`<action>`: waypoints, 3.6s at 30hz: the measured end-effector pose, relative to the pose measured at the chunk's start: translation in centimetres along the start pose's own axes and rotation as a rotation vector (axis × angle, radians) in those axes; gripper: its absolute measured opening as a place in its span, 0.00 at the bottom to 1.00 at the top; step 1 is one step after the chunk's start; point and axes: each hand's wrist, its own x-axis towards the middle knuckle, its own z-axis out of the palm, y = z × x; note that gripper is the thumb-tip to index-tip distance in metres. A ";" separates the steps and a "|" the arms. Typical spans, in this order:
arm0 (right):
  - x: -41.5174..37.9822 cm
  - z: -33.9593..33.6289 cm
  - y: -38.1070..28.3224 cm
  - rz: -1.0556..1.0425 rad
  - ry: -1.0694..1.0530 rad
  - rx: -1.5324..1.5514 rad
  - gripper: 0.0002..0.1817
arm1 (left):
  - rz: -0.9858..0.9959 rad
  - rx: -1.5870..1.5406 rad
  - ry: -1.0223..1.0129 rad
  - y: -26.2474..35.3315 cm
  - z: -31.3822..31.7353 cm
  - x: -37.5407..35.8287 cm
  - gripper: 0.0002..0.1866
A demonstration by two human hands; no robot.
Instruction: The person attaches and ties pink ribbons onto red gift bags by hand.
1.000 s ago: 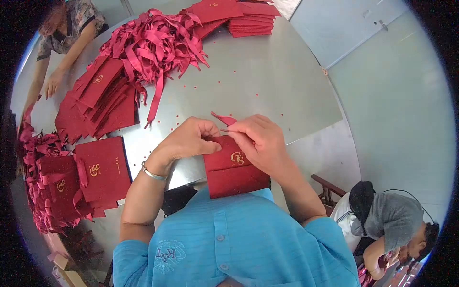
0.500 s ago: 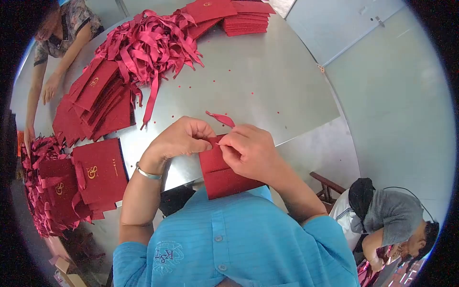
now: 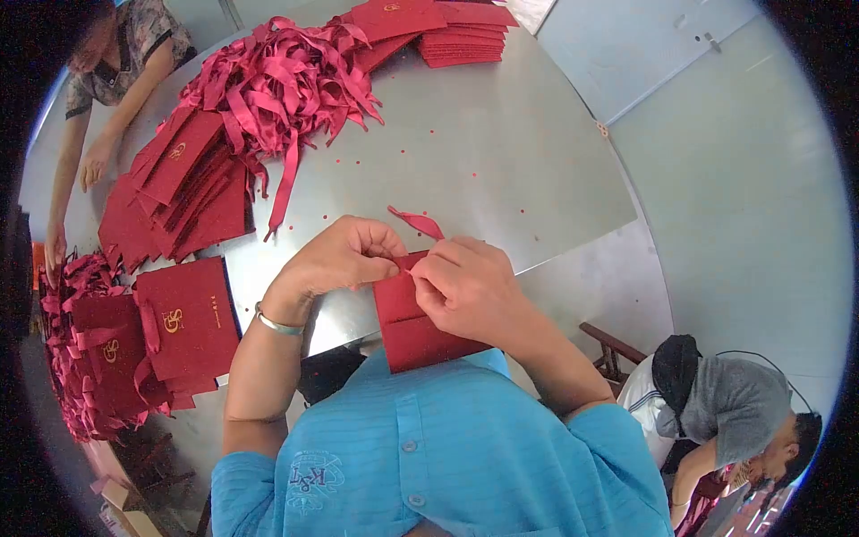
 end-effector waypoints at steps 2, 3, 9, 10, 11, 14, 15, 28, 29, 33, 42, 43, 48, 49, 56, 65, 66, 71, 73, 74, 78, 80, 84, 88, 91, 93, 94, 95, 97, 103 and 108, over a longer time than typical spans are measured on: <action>-0.1 0.1 0.1 -0.008 0.013 0.001 0.09 | -0.010 0.005 0.011 -0.2 0.0 0.1 0.07; -0.2 0.1 0.1 -0.016 0.008 -0.007 0.09 | -0.010 0.005 0.011 -0.1 0.1 0.1 0.07; 0.3 0.3 -0.2 -0.023 -0.032 -0.084 0.08 | -0.032 0.066 0.049 -0.3 0.4 0.2 0.06; 0.5 0.4 -0.3 -0.019 -0.049 -0.108 0.07 | -0.021 0.064 0.055 -0.3 0.5 0.2 0.05; 0.7 0.4 -0.6 -0.019 -0.050 -0.108 0.07 | -0.008 0.062 0.061 -0.4 0.5 0.2 0.05; 1.5 0.5 -1.4 0.006 -0.148 -0.209 0.05 | -0.032 0.043 0.083 -0.5 0.5 0.2 0.05; 1.6 0.6 -1.5 0.031 -0.184 -0.243 0.04 | -0.030 0.043 0.086 -0.4 0.4 0.1 0.05; 2.9 1.8 -2.1 0.125 -0.486 -0.396 0.03 | -0.073 0.135 0.123 -0.2 0.6 0.3 0.01; 2.8 1.8 -1.9 0.125 -0.484 -0.396 0.03 | -0.088 0.149 0.132 -0.2 0.7 0.2 0.01; 2.5 1.7 -1.3 0.148 -0.320 -0.224 0.02 | -0.097 0.095 0.156 0.4 0.2 0.0 0.03; 2.5 -1.5 0.4 0.322 -0.384 0.109 0.07 | -0.026 0.088 0.110 -0.5 0.7 0.4 0.03; 2.8 -2.5 0.8 0.363 -0.403 0.225 0.07 | -0.050 0.084 0.111 -0.1 0.7 0.2 0.04; 3.2 -4.6 3.5 0.681 -0.384 0.526 0.07 | -0.053 0.051 0.088 -0.4 0.6 0.3 0.05; 3.1 -4.4 4.1 0.687 -0.366 0.498 0.07 | -0.057 0.045 0.075 -0.3 0.6 0.2 0.04; 3.6 -2.7 5.8 0.644 -0.526 0.655 0.09 | -0.071 0.097 0.069 0.2 1.1 0.3 0.05; 6.5 -1.5 6.5 0.511 -0.942 0.728 0.17 | -0.008 0.074 0.076 1.2 2.2 -0.5 0.05; 6.8 -1.4 6.5 0.519 -0.933 0.729 0.17 | -0.010 0.079 0.065 1.3 2.4 -0.5 0.05; 8.1 -1.2 6.4 0.480 -1.147 0.715 0.18 | 0.114 0.122 0.133 1.0 2.7 -0.6 0.07; 7.8 -0.1 6.8 0.382 -1.141 0.694 0.18 | 0.136 0.139 0.122 0.9 2.8 -0.6 0.08; 7.7 0.3 7.0 0.281 -1.138 0.670 0.18 | 0.160 0.155 0.117 0.8 2.8 -0.6 0.08; 8.3 -0.1 6.6 0.390 -1.203 0.776 0.18 | 0.120 0.126 0.123 1.1 2.7 -0.8 0.08; 8.2 0.1 6.8 0.442 -1.236 0.770 0.19 | 0.144 0.154 0.103 0.5 2.5 -0.6 0.08; 8.5 0.2 6.6 0.464 -1.272 0.853 0.18 | 0.081 0.147 0.092 1.0 2.4 -0.8 0.09; 9.2 0.0 6.2 0.457 -1.285 0.795 0.20 | 0.097 0.159 0.096 0.8 2.4 -0.7 0.09; 9.2 -0.1 6.1 0.500 -1.293 0.814 0.21 | 0.084 0.138 0.079 0.9 2.4 -0.6 0.10; 9.1 0.1 6.3 0.519 -1.296 0.832 0.21 | 0.059 0.106 0.069 1.1 2.3 -0.6 0.10; 9.1 0.2 6.3 0.531 -1.291 0.813 0.21 | 0.047 0.087 0.062 1.3 2.4 -0.6 0.10; 9.0 0.4 6.3 0.542 -1.287 0.792 0.21 | 0.036 0.069 0.057 1.4 2.3 -0.7 0.10; 9.3 -0.1 5.8 0.537 -1.232 0.698 0.20 | 0.021 0.040 0.039 1.4 2.2 -0.7 0.09; 8.7 1.0 6.6 0.485 -0.817 0.477 0.16 | -0.013 0.014 0.021 1.6 2.4 -0.7 0.09; 8.5 3.5 9.0 0.435 -0.389 0.190 0.13 | -0.018 0.051 0.034 1.8 2.3 -0.7 0.08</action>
